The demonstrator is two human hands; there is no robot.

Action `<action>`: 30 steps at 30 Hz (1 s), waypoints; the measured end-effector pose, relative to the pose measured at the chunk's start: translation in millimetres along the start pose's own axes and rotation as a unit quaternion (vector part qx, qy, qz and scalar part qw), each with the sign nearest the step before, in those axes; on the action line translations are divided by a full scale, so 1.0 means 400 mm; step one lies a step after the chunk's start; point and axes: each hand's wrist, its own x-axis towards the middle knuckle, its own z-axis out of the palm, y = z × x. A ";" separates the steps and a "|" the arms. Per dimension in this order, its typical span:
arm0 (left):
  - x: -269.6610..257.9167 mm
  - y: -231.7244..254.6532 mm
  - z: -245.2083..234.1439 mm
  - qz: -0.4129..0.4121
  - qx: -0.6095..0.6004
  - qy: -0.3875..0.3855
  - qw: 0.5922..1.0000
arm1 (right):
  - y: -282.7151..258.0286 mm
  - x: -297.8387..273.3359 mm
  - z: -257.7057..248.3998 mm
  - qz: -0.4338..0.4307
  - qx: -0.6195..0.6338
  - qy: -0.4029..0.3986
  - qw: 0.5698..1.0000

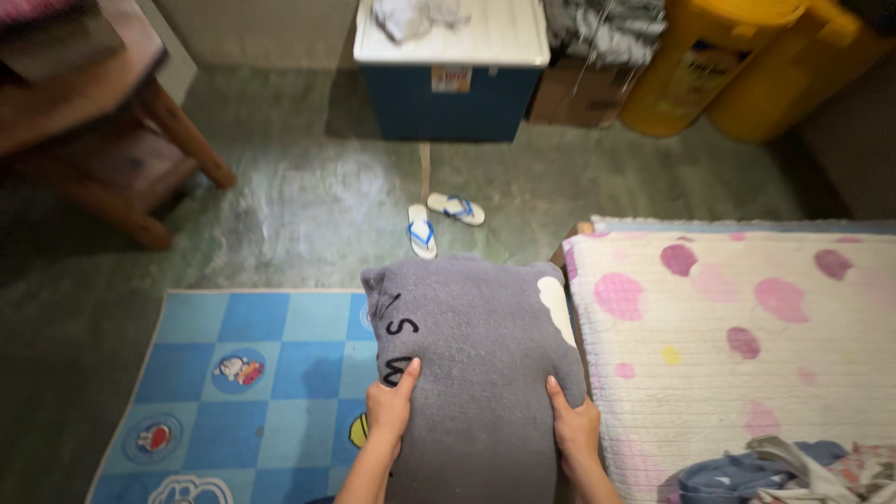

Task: The person arranges bedding on a single bed in a bedroom. They place a pink pillow at the head of the bed, then add a gray pillow with a swan design. Next, they fold and stack several blankets and towels on the bed, smoothing each item by hand.

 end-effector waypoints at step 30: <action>-0.400 0.553 0.039 0.144 -0.048 -0.076 0.985 | -0.468 -0.149 -0.450 -0.053 0.196 0.043 0.978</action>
